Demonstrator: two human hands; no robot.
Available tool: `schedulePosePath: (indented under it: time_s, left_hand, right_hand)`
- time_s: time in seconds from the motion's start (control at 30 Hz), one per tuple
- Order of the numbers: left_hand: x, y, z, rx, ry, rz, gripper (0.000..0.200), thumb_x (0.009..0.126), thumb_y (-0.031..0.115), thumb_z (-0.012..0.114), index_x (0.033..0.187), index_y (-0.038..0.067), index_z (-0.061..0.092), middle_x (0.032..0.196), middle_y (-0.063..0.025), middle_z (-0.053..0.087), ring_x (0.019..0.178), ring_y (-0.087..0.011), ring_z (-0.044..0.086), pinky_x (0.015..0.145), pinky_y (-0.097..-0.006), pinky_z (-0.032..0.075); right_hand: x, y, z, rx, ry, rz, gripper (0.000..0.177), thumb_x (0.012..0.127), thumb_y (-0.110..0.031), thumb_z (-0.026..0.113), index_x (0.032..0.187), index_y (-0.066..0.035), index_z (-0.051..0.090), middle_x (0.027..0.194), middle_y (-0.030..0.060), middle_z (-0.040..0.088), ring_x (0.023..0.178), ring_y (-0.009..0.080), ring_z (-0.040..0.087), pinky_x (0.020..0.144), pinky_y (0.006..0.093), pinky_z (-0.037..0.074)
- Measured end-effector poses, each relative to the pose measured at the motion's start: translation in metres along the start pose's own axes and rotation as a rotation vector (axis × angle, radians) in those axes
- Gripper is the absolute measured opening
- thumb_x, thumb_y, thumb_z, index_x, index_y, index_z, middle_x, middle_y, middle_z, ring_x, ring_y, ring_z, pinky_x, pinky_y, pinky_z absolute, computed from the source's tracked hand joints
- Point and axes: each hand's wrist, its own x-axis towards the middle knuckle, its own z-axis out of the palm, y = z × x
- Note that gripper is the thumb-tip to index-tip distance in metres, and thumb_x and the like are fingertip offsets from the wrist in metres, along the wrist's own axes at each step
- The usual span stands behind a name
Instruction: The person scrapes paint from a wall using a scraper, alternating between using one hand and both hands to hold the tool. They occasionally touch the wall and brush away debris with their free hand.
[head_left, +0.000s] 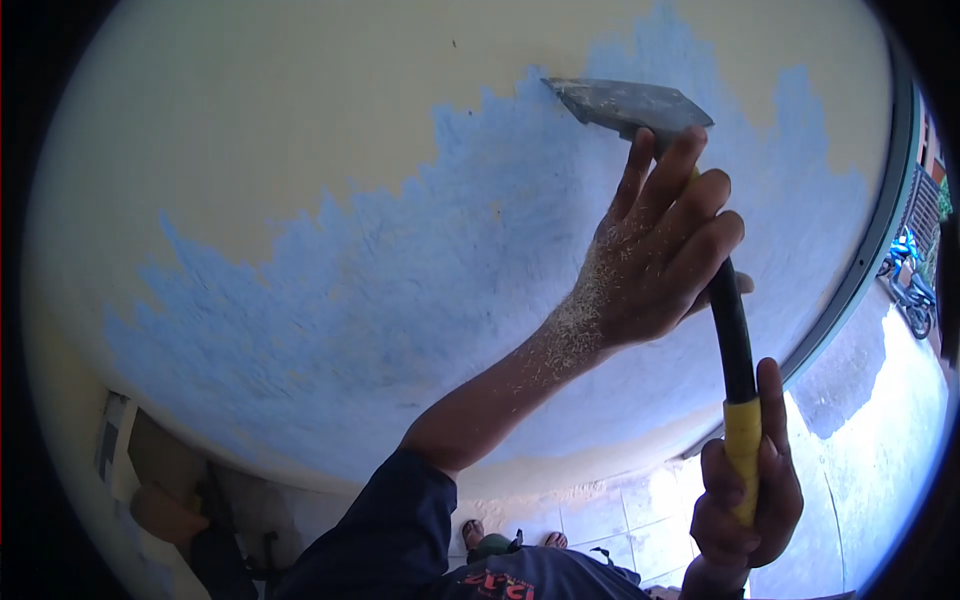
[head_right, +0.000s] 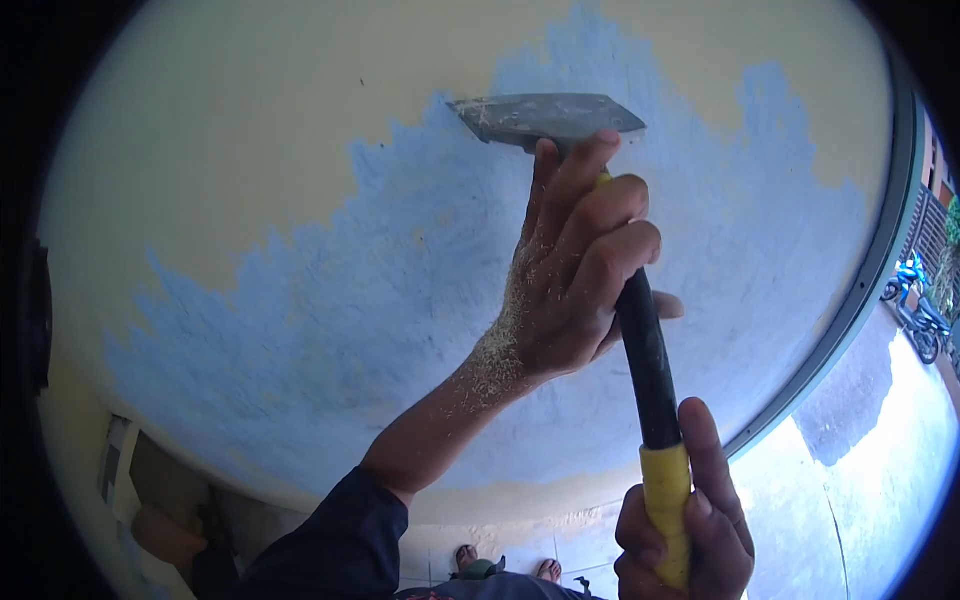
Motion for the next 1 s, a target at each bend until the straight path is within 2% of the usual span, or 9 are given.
schedulePosePath:
  time_s: [0.13, 0.33, 0.4, 0.5, 0.67, 0.73, 0.77, 0.9, 1.0]
  left_hand:
    - [-0.003, 0.002, -0.001, 0.022, -0.009, -0.004, 0.035, 0.096, 0.046, 0.037, 0.096, 0.012, 0.044, 0.104, -0.0144, 0.050, 0.134, -0.0380, 0.033, 0.114, -0.0622, 0.011]
    - [0.015, -0.006, 0.002, -0.012, 0.024, 0.014, 0.033, 0.094, 0.048, 0.040, 0.098, 0.016, 0.043, 0.101, -0.0091, 0.053, 0.129, -0.0320, 0.040, 0.115, -0.0575, 0.015]
    - [0.010, -0.005, 0.007, 0.039, 0.012, -0.012, 0.032, 0.095, 0.048, 0.040, 0.098, 0.016, 0.043, 0.102, -0.0086, 0.053, 0.129, -0.0322, 0.040, 0.115, -0.0576, 0.016]
    - [0.020, -0.009, 0.008, 0.034, 0.046, 0.023, 0.035, 0.096, 0.047, 0.035, 0.093, 0.013, 0.044, 0.102, -0.0118, 0.051, 0.136, -0.0334, 0.030, 0.115, -0.0591, 0.010]
    - [0.012, -0.006, 0.012, 0.034, 0.019, -0.008, 0.036, 0.095, 0.048, 0.036, 0.092, 0.013, 0.044, 0.101, -0.0111, 0.051, 0.135, -0.0336, 0.033, 0.114, -0.0595, 0.011]
    - [0.024, -0.014, 0.008, 0.029, 0.041, 0.067, 0.036, 0.094, 0.048, 0.039, 0.091, 0.013, 0.044, 0.101, -0.0109, 0.051, 0.136, -0.0329, 0.032, 0.114, -0.0606, 0.010]
    - [0.034, -0.007, -0.001, 0.014, 0.009, -0.014, 0.035, 0.094, 0.047, 0.040, 0.091, 0.013, 0.044, 0.099, -0.0108, 0.050, 0.134, -0.0329, 0.035, 0.113, -0.0620, 0.011]
    - [0.017, -0.001, 0.008, 0.009, 0.034, 0.000, 0.035, 0.092, 0.048, 0.045, 0.092, 0.012, 0.044, 0.100, -0.0116, 0.050, 0.127, -0.0354, 0.040, 0.111, -0.0638, 0.015]
    - [0.030, -0.017, 0.011, -0.005, 0.074, 0.070, 0.036, 0.092, 0.047, 0.047, 0.094, 0.012, 0.044, 0.102, -0.0125, 0.051, 0.130, -0.0358, 0.037, 0.112, -0.0637, 0.013]
  right_hand:
    - [-0.010, 0.012, -0.012, -0.013, 0.096, -0.014, 0.052, 0.101, -0.018, 0.027, 0.150, -0.017, 0.010, 0.078, 0.0164, 0.045, 0.037, 0.0073, 0.031, 0.032, 0.0190, 0.039]
    - [0.001, 0.002, -0.002, -0.088, -0.010, -0.017, 0.052, 0.102, -0.018, 0.024, 0.150, -0.019, 0.005, 0.076, 0.0161, 0.044, 0.036, 0.0090, 0.033, 0.031, 0.0194, 0.039]
    - [0.001, 0.004, -0.012, -0.043, 0.025, -0.016, 0.052, 0.102, -0.018, 0.024, 0.150, -0.019, 0.006, 0.076, 0.0153, 0.044, 0.035, 0.0088, 0.032, 0.031, 0.0195, 0.040]
    - [0.005, -0.010, -0.001, -0.066, -0.017, -0.006, 0.052, 0.102, -0.018, 0.024, 0.150, -0.018, 0.006, 0.078, 0.0162, 0.044, 0.035, 0.0088, 0.033, 0.032, 0.0201, 0.041]
    - [0.001, -0.004, -0.008, -0.026, 0.027, -0.019, 0.054, 0.101, -0.017, 0.028, 0.150, -0.017, 0.007, 0.078, 0.0163, 0.045, 0.037, 0.0074, 0.033, 0.032, 0.0191, 0.041]
    - [0.010, -0.009, -0.001, -0.099, -0.031, -0.014, 0.052, 0.102, -0.019, 0.028, 0.150, -0.017, 0.009, 0.076, 0.0143, 0.046, 0.037, 0.0069, 0.037, 0.032, 0.0190, 0.041]
    - [0.009, -0.010, 0.004, -0.127, -0.031, -0.011, 0.052, 0.102, -0.019, 0.028, 0.150, -0.017, 0.010, 0.076, 0.0139, 0.046, 0.037, 0.0067, 0.037, 0.032, 0.0191, 0.041]
    - [0.002, -0.006, -0.001, -0.109, 0.032, -0.007, 0.052, 0.102, -0.019, 0.028, 0.150, -0.018, 0.009, 0.076, 0.0131, 0.046, 0.036, 0.0076, 0.038, 0.031, 0.0200, 0.041]
    - [0.013, -0.009, 0.000, -0.117, -0.056, -0.021, 0.052, 0.102, -0.018, 0.029, 0.150, -0.018, 0.010, 0.076, 0.0131, 0.046, 0.035, 0.0077, 0.037, 0.030, 0.0201, 0.040]
